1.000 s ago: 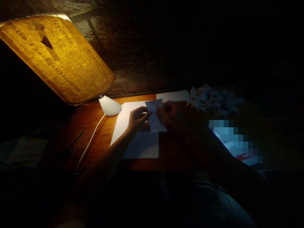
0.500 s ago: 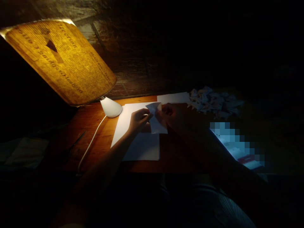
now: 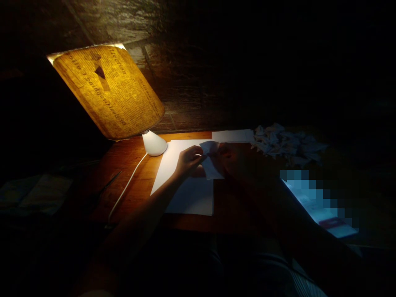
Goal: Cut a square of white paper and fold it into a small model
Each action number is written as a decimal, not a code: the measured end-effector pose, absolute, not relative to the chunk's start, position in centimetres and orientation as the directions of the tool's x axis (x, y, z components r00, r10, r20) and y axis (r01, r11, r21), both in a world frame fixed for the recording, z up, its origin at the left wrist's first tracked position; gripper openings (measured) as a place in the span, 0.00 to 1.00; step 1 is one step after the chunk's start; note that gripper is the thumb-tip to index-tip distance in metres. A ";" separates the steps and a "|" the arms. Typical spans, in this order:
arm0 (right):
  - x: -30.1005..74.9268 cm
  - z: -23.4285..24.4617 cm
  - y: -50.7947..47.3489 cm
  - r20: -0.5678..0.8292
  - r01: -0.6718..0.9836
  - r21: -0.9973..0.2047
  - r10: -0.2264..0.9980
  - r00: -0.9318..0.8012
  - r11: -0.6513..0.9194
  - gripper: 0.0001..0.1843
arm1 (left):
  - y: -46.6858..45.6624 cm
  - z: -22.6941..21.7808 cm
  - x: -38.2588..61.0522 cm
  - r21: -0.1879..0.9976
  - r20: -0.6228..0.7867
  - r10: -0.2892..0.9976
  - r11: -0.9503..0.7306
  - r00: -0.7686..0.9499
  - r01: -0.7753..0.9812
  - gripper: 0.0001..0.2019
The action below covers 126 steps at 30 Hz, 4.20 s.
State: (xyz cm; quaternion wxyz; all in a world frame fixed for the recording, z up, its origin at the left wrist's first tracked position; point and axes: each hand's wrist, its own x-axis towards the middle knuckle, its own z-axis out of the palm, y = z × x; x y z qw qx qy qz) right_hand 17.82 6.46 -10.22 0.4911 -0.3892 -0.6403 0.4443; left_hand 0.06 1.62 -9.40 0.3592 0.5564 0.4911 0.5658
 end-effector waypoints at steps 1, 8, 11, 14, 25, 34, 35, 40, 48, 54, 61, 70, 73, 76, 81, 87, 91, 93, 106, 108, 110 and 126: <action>17.8 -10.4 6.5 0.281 0.046 -0.954 0.934 -0.223 0.298 0.19 | 1.7 -9.5 0.0 0.953 0.284 0.952 -0.267 -0.114 0.141 0.20; 17.8 -10.3 6.5 0.261 -0.044 -0.965 0.925 -0.275 0.259 0.21 | 1.8 -9.8 -0.1 0.947 0.303 0.949 -0.289 -0.089 0.143 0.17; 17.8 -10.0 6.4 0.239 -0.016 -0.970 0.934 -0.265 0.244 0.19 | 1.7 -9.8 0.1 0.955 0.288 0.954 -0.279 -0.084 0.105 0.17; 17.8 -10.3 6.4 0.229 0.016 -0.970 0.931 -0.284 0.243 0.15 | 1.5 -9.8 0.3 0.962 0.263 0.961 -0.255 -0.085 0.094 0.20; 17.5 -10.4 5.6 0.387 0.203 -0.832 0.803 -0.453 0.516 0.15 | 1.0 -9.7 0.5 0.952 0.247 0.946 -0.197 -0.209 0.236 0.15; 17.5 -10.1 5.1 0.487 0.287 -0.711 0.744 -0.457 0.642 0.12 | 1.2 -9.7 0.6 0.953 0.212 0.956 -0.157 -0.201 0.257 0.14; 17.5 -10.1 5.0 0.481 0.288 -0.716 0.749 -0.456 0.636 0.12 | 1.2 -9.7 0.6 0.950 0.220 0.955 -0.163 -0.199 0.267 0.14; 17.6 -10.0 5.3 0.454 0.237 -0.793 0.805 -0.382 0.561 0.13 | 1.1 -9.8 1.0 0.973 0.191 0.960 -0.157 -0.205 0.171 0.16; 18.2 -9.0 5.4 0.398 0.219 -0.866 0.885 -0.241 0.450 0.15 | 1.1 -9.8 0.8 0.953 0.265 0.953 -0.236 -0.149 0.190 0.19; 18.0 -8.8 5.3 0.389 0.240 -0.866 0.892 -0.229 0.439 0.15 | 0.9 -9.6 0.6 0.927 0.291 0.941 -0.231 -0.176 0.297 0.16; 18.0 -8.6 5.2 0.355 0.275 -0.868 0.904 -0.238 0.413 0.13 | 0.7 -9.3 0.6 0.905 0.311 0.938 -0.243 -0.155 0.348 0.13; 18.5 -8.5 5.5 0.342 0.194 -0.881 0.863 -0.373 0.433 0.18 | 0.8 -9.3 0.4 0.930 0.305 0.937 -0.255 -0.171 0.264 0.14; 18.7 -8.7 5.6 0.334 0.169 -0.887 0.849 -0.409 0.430 0.22 | 0.9 -9.4 0.3 0.944 0.291 0.939 -0.251 -0.184 0.214 0.16; 19.0 -8.7 5.7 0.318 0.158 -0.893 0.838 -0.443 0.422 0.22 | 1.0 -9.4 0.2 0.951 0.283 0.938 -0.248 -0.198 0.185 0.19; 19.2 -8.8 6.0 0.332 0.139 -0.894 0.839 -0.431 0.425 0.16 | 1.0 -9.2 0.0 0.964 0.259 0.946 -0.241 -0.196 0.113 0.21; 18.7 -9.0 5.8 0.296 0.076 -0.928 0.846 -0.444 0.364 0.05 | 1.0 -9.3 0.2 0.980 0.196 0.970 -0.188 -0.141 0.064 0.16; 18.6 -9.0 5.8 0.256 0.058 -0.946 0.841 -0.477 0.320 0.04 | 0.9 -9.1 0.4 0.983 0.177 0.978 -0.171 -0.107 0.063 0.15; 18.6 -9.1 5.9 0.261 0.049 -0.945 0.835 -0.485 0.324 0.04 | 0.9 -9.1 0.4 0.984 0.171 0.980 -0.165 -0.103 0.070 0.15; 18.3 -9.9 6.1 0.299 0.043 -0.932 0.829 -0.473 0.360 0.09 | 1.1 -9.0 0.8 0.995 0.063 0.998 -0.065 -0.029 -0.075 0.20; 18.3 -9.8 6.0 0.306 0.037 -0.930 0.828 -0.469 0.364 0.09 | 1.2 -9.5 0.6 0.996 0.024 1.000 -0.024 -0.002 -0.084 0.20; 18.3 -9.7 6.0 0.317 0.033 -0.927 0.828 -0.463 0.373 0.09 | 1.2 -9.9 0.4 0.997 0.001 1.000 0.000 0.012 -0.081 0.19; 18.3 -8.9 6.1 0.194 -0.072 -0.981 0.866 -0.461 0.182 0.17 | 0.8 -8.7 0.7 0.988 0.152 0.986 -0.150 -0.071 0.028 0.20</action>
